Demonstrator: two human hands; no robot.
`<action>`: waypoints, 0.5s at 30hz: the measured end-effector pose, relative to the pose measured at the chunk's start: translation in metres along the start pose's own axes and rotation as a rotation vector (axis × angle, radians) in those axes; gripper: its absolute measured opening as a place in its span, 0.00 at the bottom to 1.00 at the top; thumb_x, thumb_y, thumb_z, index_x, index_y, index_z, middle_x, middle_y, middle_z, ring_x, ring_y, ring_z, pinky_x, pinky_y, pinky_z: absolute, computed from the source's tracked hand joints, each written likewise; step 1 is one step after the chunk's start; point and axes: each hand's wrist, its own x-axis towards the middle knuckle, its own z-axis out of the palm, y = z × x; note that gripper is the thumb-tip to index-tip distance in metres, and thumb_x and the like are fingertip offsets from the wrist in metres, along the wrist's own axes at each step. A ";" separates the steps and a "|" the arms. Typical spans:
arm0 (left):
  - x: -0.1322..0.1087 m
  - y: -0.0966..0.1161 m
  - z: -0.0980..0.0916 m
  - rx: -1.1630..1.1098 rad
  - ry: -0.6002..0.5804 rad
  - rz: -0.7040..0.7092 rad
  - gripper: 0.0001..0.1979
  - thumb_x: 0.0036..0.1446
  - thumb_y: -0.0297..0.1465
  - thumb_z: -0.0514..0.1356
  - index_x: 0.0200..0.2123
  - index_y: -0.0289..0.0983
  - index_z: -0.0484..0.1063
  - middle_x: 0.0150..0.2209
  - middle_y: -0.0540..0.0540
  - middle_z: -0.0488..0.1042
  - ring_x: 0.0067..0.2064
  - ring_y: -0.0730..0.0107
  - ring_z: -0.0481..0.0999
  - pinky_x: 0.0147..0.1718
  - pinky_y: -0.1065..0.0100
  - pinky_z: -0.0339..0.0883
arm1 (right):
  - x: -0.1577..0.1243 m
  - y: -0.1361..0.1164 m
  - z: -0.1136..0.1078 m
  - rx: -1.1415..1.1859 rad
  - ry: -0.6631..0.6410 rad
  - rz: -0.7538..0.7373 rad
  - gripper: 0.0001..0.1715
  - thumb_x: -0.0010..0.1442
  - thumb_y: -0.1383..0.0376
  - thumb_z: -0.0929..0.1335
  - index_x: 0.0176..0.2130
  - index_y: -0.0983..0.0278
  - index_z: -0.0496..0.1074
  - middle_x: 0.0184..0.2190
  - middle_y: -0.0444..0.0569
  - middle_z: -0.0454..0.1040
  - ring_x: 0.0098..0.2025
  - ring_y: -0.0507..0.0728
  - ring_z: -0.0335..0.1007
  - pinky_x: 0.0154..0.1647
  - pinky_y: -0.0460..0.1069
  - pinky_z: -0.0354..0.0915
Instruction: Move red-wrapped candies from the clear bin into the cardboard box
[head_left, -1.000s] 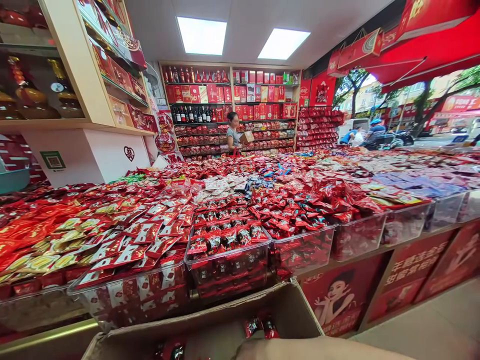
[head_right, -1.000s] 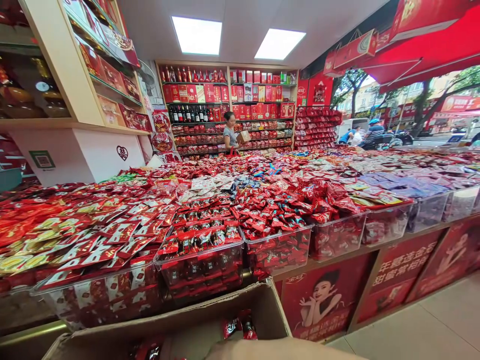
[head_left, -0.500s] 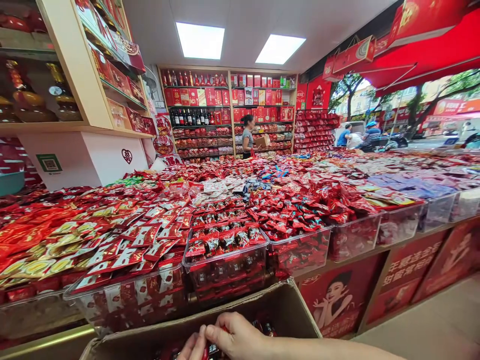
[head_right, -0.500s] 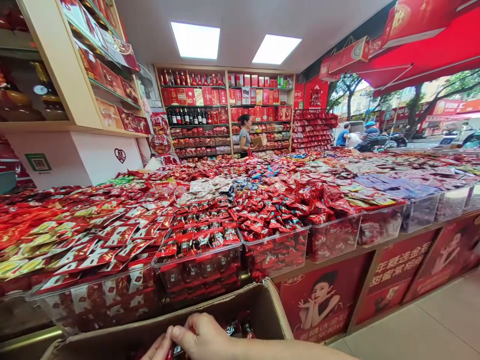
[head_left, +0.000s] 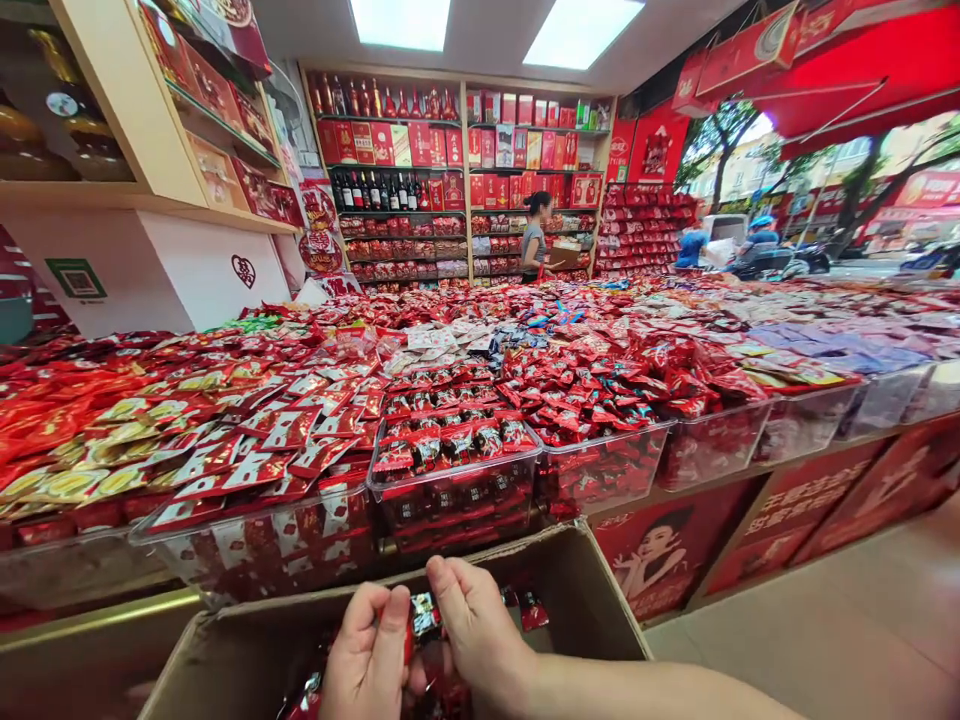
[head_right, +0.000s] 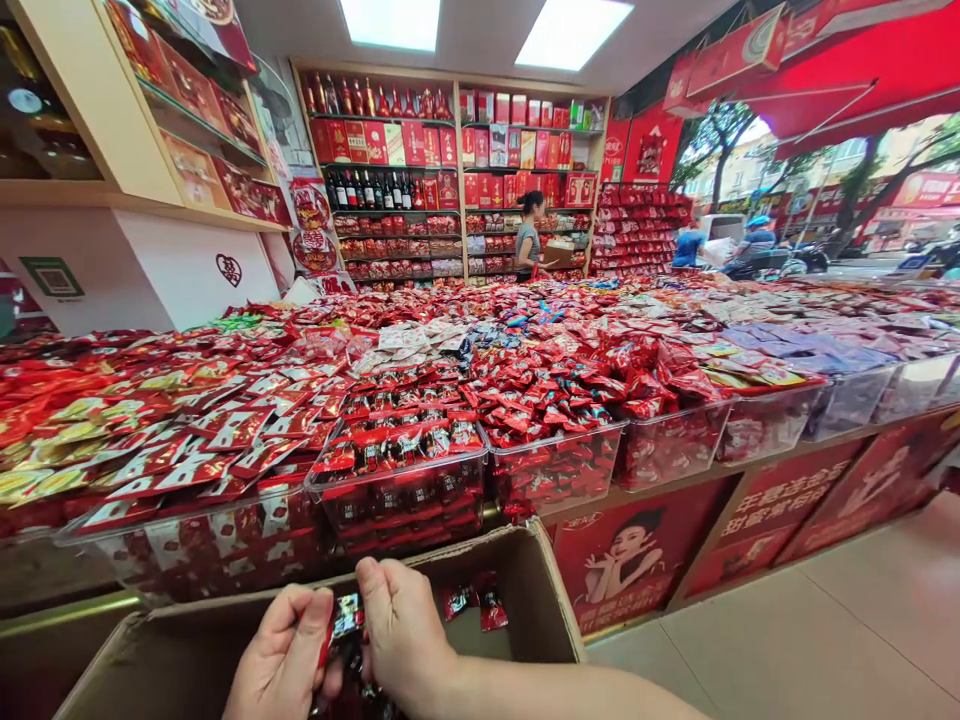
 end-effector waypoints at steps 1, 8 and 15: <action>-0.001 0.004 0.002 -0.004 0.003 -0.002 0.19 0.46 0.49 0.55 0.21 0.39 0.59 0.07 0.60 0.59 0.11 0.82 0.56 0.10 0.82 0.49 | -0.002 -0.005 -0.001 0.018 0.000 0.003 0.29 0.51 0.41 0.53 0.23 0.63 0.54 0.10 0.37 0.52 0.11 0.47 0.51 0.09 0.42 0.46; -0.006 0.012 0.007 -0.064 -0.041 0.014 0.17 0.47 0.47 0.55 0.24 0.39 0.60 0.09 0.61 0.59 0.11 0.82 0.59 0.11 0.82 0.54 | -0.008 -0.011 -0.010 -0.063 0.055 -0.098 0.25 0.56 0.46 0.53 0.23 0.64 0.55 0.12 0.38 0.53 0.13 0.46 0.51 0.13 0.42 0.48; -0.002 0.016 0.004 -0.128 -0.010 -0.015 0.17 0.41 0.44 0.61 0.21 0.38 0.60 0.09 0.61 0.59 0.10 0.83 0.60 0.09 0.82 0.54 | -0.011 -0.007 -0.012 -0.221 0.093 -0.183 0.25 0.57 0.48 0.53 0.20 0.64 0.53 0.15 0.40 0.53 0.17 0.46 0.50 0.17 0.43 0.48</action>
